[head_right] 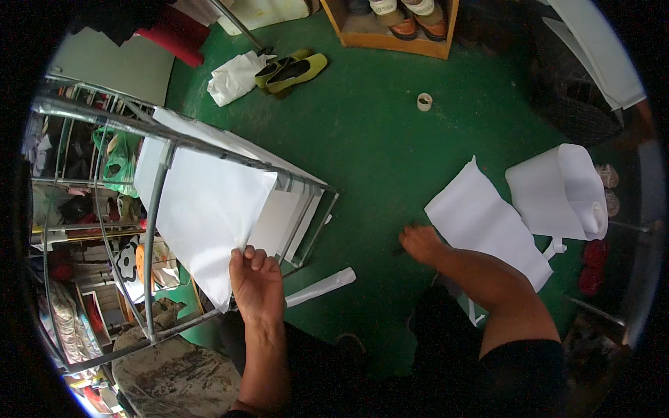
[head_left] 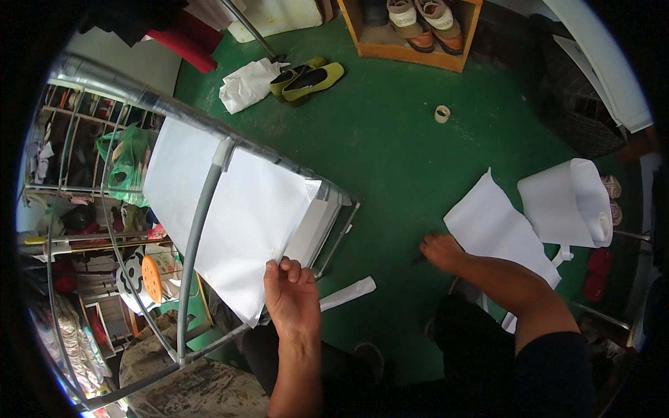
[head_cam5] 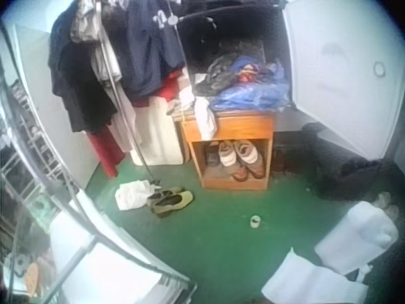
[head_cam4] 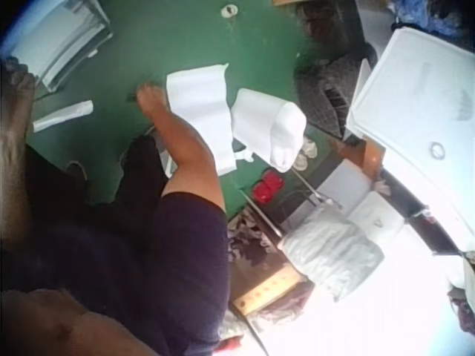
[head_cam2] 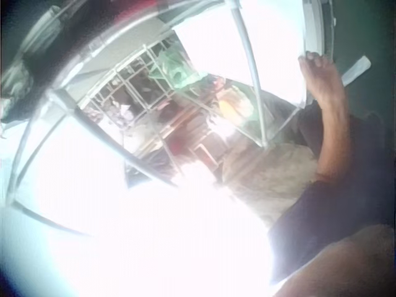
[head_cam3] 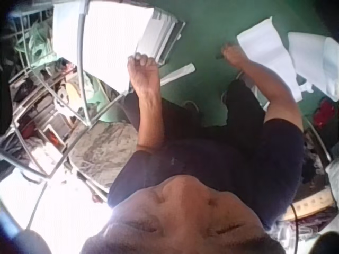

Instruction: The person is assembling a metal frame structure by attaching white foam sheets to the bars using clear and yellow tape. They repeatedly cut tape, wrap it around the frame joints, and press the foam into place.

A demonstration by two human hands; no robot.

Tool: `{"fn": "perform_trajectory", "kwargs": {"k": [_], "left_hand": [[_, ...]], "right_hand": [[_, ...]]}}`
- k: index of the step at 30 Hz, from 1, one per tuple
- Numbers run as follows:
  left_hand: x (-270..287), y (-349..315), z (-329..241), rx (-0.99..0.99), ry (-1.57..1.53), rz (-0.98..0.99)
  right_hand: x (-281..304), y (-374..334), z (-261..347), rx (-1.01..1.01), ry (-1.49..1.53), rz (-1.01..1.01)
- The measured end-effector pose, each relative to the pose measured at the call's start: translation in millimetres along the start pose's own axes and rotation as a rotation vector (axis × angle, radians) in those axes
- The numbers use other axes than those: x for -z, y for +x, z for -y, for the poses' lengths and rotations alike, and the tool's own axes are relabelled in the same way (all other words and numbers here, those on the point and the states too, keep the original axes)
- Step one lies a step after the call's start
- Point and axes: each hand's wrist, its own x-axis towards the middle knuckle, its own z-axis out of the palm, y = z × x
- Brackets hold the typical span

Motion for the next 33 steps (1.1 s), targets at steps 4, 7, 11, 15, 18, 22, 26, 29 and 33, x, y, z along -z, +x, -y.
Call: {"fn": "perform_trajectory", "kwargs": {"k": [4, 7, 11, 15, 18, 22, 26, 29, 33], "left_hand": [[-2.2, 1.9, 3.7, -0.006, 0.010, 0.022], [-0.4, 7.2, 18.3, -0.041, 0.155, 0.041], [-17.8, 25.0, 50.0, -0.142, 0.717, 0.004], [-34.8, 64.0, 77.7, -0.328, 1.034, 0.166], [-46.8, 78.9, 84.2, -0.360, 1.005, 0.221], [-32.1, 93.0, 80.7, -0.366, 0.926, 0.242], [-32.8, 97.4, 77.5, -0.367, 1.035, 0.175], [-32.4, 100.7, 72.5, -0.354, 1.075, 0.150], [-32.6, 101.7, 68.2, -0.337, 1.097, 0.148]], "right_hand": [[0.0, -0.6, -2.5, -0.005, 0.036, -0.024], [1.8, -0.9, -7.7, 0.019, 0.055, -0.013], [15.2, 6.3, -1.1, 0.013, 0.074, 0.128], [10.3, 7.1, -7.7, 0.058, 0.040, 0.180], [6.1, 4.3, -10.8, 0.086, 0.020, 0.203], [7.4, -2.3, -9.9, 0.087, 0.028, 0.190], [3.8, -1.8, -14.1, 0.036, 0.033, 0.195], [22.2, 5.7, -13.7, 0.102, 0.035, 0.136], [79.6, 34.0, -1.8, 0.052, 0.247, 0.021]]}}
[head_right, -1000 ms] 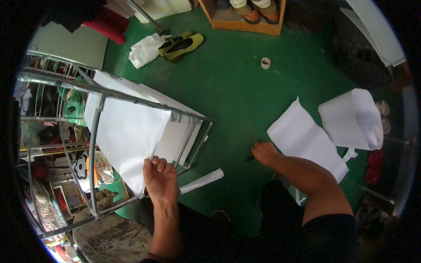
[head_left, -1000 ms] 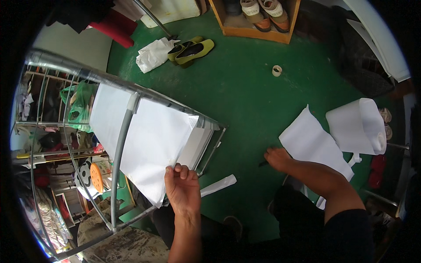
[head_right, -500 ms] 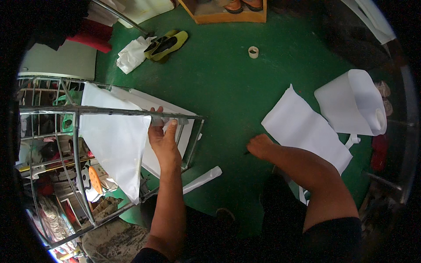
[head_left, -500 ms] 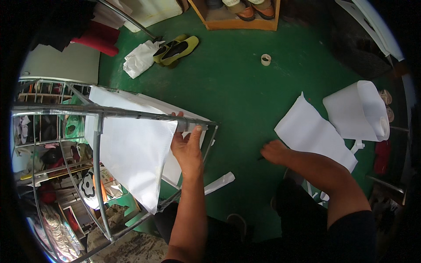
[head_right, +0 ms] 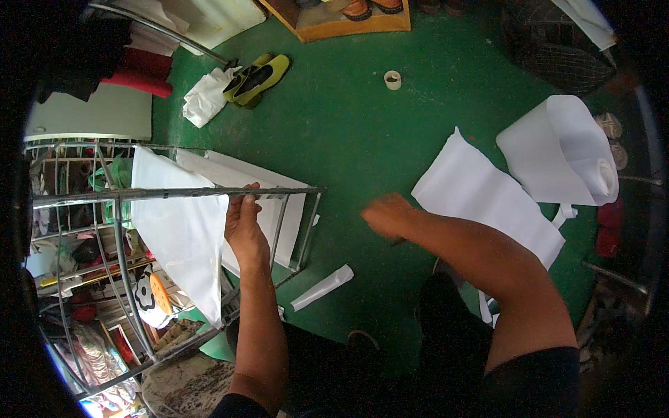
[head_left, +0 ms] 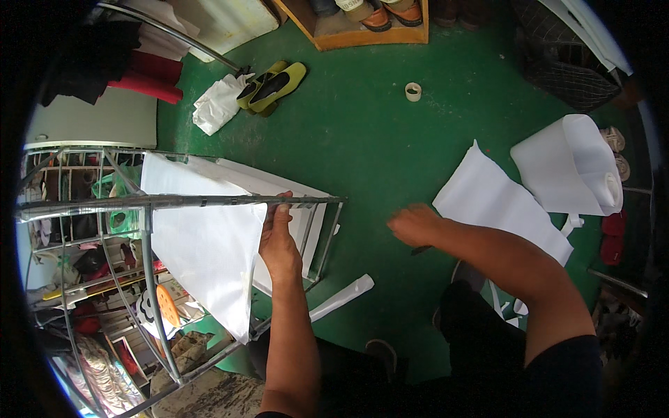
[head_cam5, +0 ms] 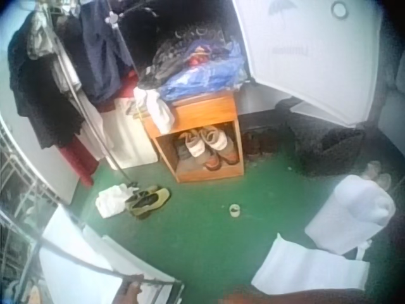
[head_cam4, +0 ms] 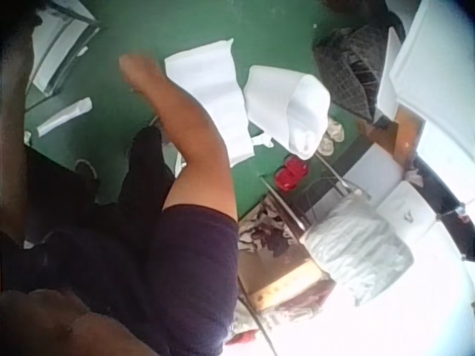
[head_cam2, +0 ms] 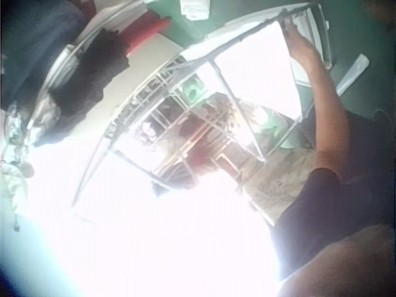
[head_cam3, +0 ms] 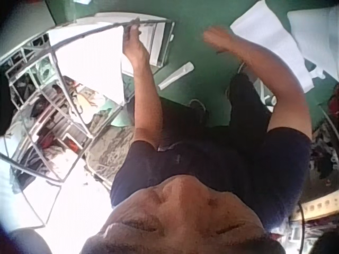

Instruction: The person is assembling a metal frame structure by attaching white foam sheets to the bars using clear and yellow tape. They repeatedly cut tape, wrap it around the frame joints, and press the foam into place.

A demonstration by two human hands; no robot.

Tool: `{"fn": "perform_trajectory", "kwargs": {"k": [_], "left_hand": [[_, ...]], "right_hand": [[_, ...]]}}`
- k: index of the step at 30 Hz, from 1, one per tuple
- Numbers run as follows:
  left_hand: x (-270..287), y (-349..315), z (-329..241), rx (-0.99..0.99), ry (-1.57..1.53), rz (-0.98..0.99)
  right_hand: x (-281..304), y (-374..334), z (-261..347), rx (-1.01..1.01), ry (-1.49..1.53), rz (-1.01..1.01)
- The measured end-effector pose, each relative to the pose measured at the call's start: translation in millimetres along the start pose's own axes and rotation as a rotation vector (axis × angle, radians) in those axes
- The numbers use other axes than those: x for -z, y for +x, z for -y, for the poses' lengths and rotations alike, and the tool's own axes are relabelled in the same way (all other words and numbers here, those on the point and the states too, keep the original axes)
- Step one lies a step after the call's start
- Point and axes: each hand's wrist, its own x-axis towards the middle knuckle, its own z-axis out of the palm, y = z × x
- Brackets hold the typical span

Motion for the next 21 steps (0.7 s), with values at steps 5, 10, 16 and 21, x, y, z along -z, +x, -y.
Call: {"fn": "perform_trajectory", "kwargs": {"k": [5, 10, 16, 21], "left_hand": [[3.6, 5.1, 12.6, -0.016, -0.066, 0.034], [4.9, 13.5, 13.5, 0.028, -0.185, 0.134], [4.0, 19.4, 13.5, 0.058, -0.276, 0.212], [7.4, 25.4, 22.6, -0.034, -0.240, 0.245]], "right_hand": [[79.8, 15.1, 34.2, 0.169, 0.363, -0.456], [132.8, 26.1, 57.2, 0.326, 0.582, -0.577], [158.1, 54.0, 63.9, 0.477, 0.650, -0.499], [159.6, 86.9, 54.1, 0.583, 0.755, -0.390]]}}
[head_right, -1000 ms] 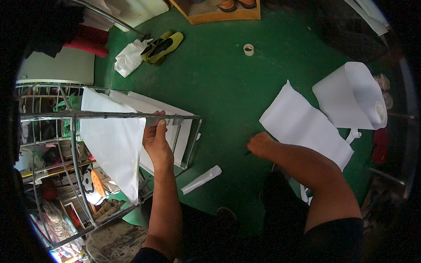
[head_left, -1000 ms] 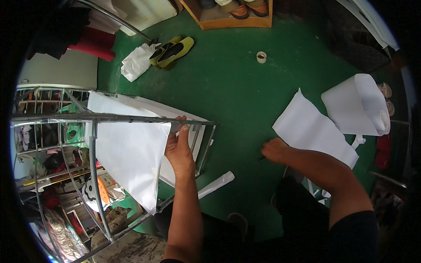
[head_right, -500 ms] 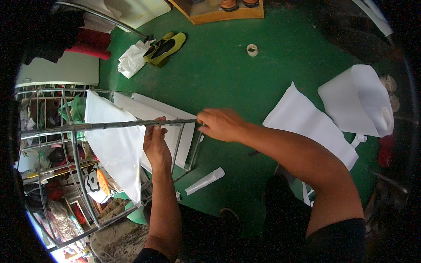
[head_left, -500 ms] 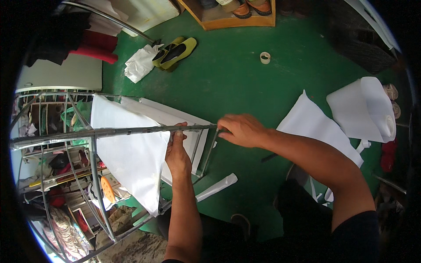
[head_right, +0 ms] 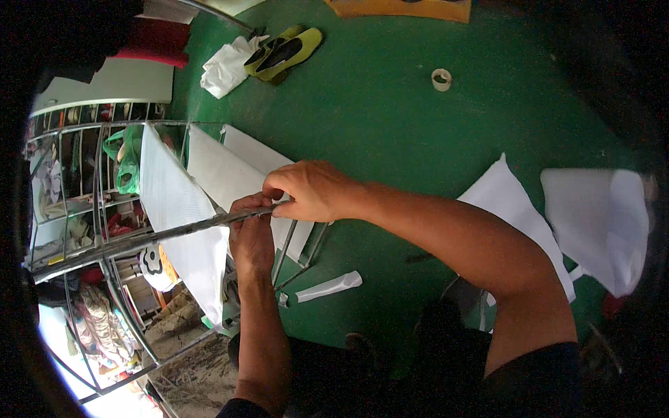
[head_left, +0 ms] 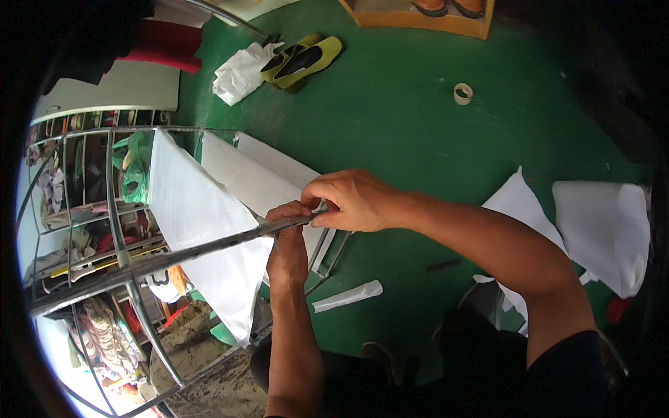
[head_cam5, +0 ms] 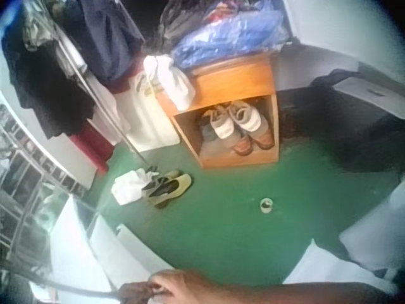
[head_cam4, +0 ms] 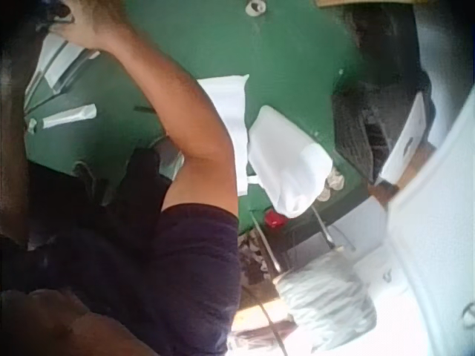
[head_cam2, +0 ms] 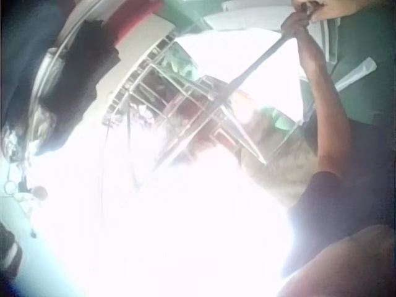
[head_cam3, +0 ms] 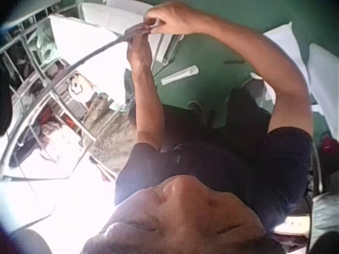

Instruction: The person is assembling a metal frame structure by attaching white foam sheets to the bars using clear and yellow tape. They repeatedly cut tape, wrap it around the frame joints, and press the foam into place.

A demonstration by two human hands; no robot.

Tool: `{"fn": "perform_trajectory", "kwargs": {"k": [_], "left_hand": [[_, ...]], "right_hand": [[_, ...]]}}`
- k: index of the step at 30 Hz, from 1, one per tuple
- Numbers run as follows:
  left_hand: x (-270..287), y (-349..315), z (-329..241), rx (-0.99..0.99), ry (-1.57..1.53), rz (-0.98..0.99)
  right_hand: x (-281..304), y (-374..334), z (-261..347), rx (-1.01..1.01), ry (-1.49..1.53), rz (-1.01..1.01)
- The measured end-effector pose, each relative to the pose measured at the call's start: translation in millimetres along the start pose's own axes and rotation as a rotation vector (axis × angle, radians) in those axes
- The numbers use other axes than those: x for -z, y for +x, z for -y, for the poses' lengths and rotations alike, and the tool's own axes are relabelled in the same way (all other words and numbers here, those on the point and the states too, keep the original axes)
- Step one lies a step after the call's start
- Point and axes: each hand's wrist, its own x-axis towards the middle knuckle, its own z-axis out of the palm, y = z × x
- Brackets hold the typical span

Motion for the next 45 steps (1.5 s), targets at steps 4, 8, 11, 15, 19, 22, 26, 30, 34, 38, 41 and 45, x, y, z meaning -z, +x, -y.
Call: {"fn": "perform_trajectory", "kwargs": {"k": [4, 8, 11, 15, 19, 22, 26, 30, 34, 38, 41, 45], "left_hand": [[-13.0, 3.1, -4.3, -0.028, 0.126, -0.149], [-19.5, 2.4, -5.9, -0.045, 0.253, -0.267], [-35.5, 5.2, -14.6, 0.015, 0.279, -0.386], [-63.5, 4.5, -20.4, 0.099, 0.317, -0.674], [-74.0, -8.7, -25.3, 0.069, 0.301, -0.742], [-74.5, -19.0, -25.6, -0.026, 0.295, -0.672], [-81.2, -19.7, -22.3, -0.066, 0.173, -0.734], [-83.5, -20.5, -19.7, -0.067, 0.105, -0.803], [-83.2, -16.2, -18.2, -0.075, 0.198, -0.766], [-78.8, -17.2, -16.3, -0.105, 0.249, -0.715], [-70.8, -16.4, -13.5, -0.141, 0.214, -0.639], [-66.2, -17.3, -10.6, -0.169, 0.193, -0.587]], "right_hand": [[7.5, 11.2, -19.7, 0.039, 0.069, 0.087], [9.3, 17.8, -25.0, 0.093, 0.097, 0.095], [10.7, 21.9, -32.3, 0.135, 0.104, 0.144], [12.9, 27.5, -32.2, 0.086, 0.204, 0.153], [13.6, 33.3, -34.1, 0.164, 0.208, 0.127], [18.2, 36.1, -28.1, 0.203, 0.176, 0.147], [12.7, 33.1, -31.4, 0.345, 0.141, 0.056], [4.5, 30.4, -28.5, 0.368, 0.120, -0.021], [-0.3, 27.9, -27.0, 0.335, 0.173, -0.035], [3.1, 25.7, -22.9, 0.319, 0.137, -0.028], [3.5, 21.0, -19.4, 0.318, 0.093, -0.069], [16.3, 15.6, -5.4, 0.344, -0.020, -0.098]]}}
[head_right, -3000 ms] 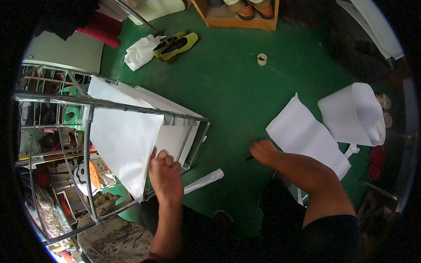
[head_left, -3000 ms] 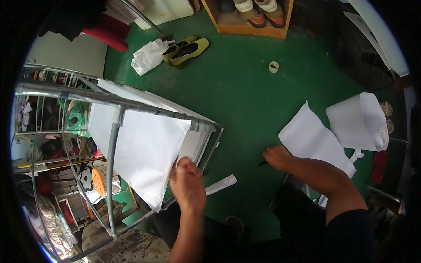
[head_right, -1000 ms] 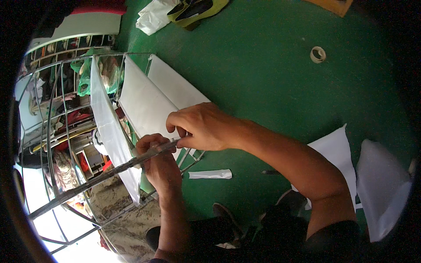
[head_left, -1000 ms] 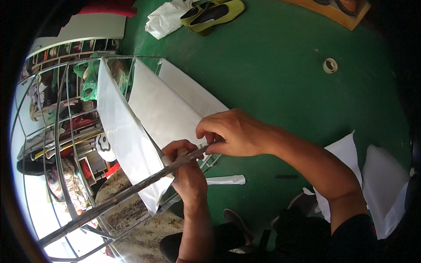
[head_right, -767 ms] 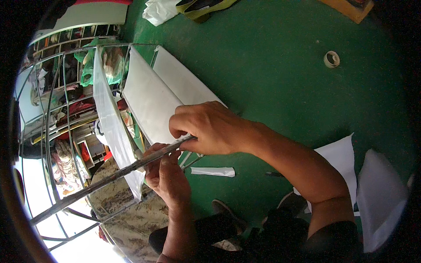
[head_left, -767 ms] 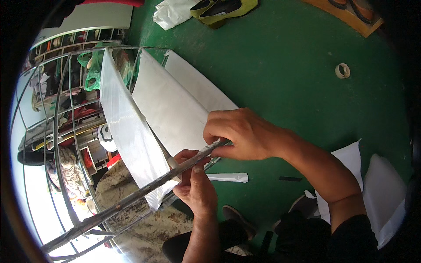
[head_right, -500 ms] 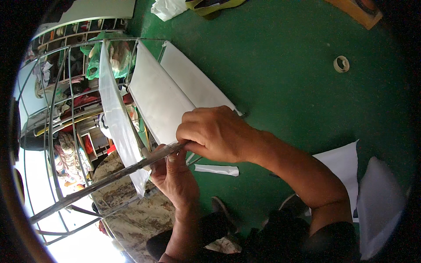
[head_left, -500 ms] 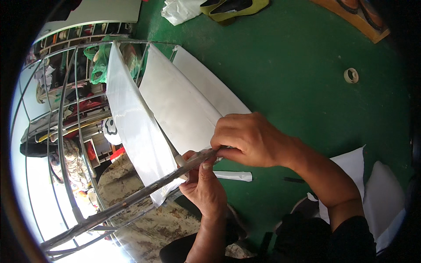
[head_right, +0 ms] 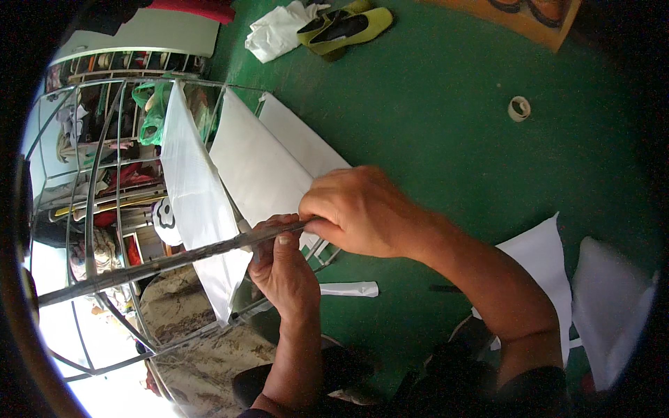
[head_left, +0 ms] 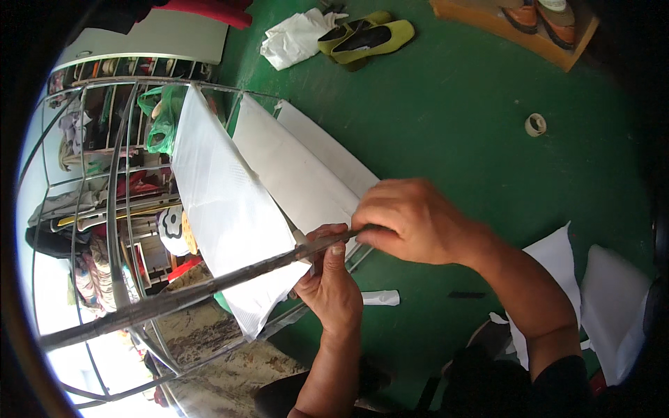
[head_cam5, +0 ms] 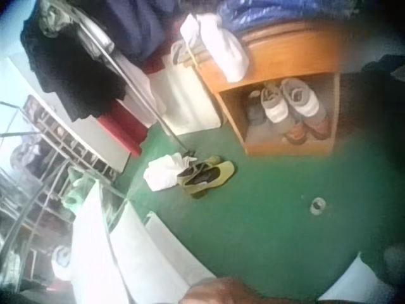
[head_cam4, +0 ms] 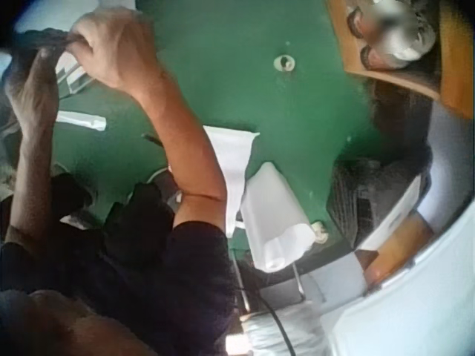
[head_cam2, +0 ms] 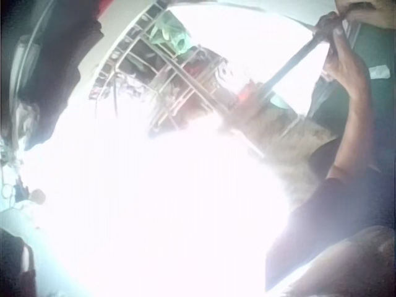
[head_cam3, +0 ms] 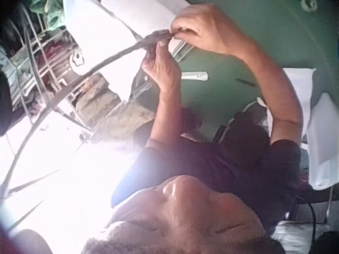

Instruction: The person is assembling a metal frame structure by attaching white foam sheets to the bars using clear and yellow tape. They repeatedly cut tape, wrap it around the frame joints, and press the foam into place.

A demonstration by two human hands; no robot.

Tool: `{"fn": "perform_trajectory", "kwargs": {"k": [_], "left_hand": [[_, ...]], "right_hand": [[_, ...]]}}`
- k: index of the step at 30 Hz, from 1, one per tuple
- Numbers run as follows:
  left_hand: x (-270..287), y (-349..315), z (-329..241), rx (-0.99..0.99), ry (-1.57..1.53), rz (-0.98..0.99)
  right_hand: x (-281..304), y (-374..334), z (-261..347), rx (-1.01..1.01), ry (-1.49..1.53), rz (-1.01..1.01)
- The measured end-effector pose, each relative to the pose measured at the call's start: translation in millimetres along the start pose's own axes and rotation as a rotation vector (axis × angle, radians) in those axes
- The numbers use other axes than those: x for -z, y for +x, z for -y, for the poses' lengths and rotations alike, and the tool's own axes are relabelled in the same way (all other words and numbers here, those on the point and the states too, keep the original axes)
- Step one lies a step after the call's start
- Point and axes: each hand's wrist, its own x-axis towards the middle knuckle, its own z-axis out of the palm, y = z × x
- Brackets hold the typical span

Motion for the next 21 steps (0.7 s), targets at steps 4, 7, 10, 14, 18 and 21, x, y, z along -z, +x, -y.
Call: {"fn": "perform_trajectory", "kwargs": {"k": [4, 7, 10, 14, 18, 21], "left_hand": [[6.5, 1.4, 1.4, 0.049, -0.032, 0.050], [15.7, -0.8, 1.2, 0.128, -0.059, 0.108], [27.4, -2.8, -3.2, 0.198, -0.080, 0.215], [33.8, -0.2, -9.5, 0.117, -0.254, 0.310], [40.8, -1.6, -3.2, 0.100, -0.266, 0.285], [38.5, 2.3, -10.5, 0.167, -0.265, 0.248]], "right_hand": [[17.7, 20.2, 36.9, -0.062, 0.088, -0.021], [13.6, 33.2, 63.9, -0.075, 0.149, 0.052], [-3.5, 38.0, 74.3, -0.040, 0.092, 0.044], [-18.3, 39.2, 73.8, -0.081, -0.057, 0.011], [-22.0, 37.2, 76.7, -0.079, -0.017, 0.012], [-24.5, 31.5, 77.0, -0.119, -0.031, -0.017]]}}
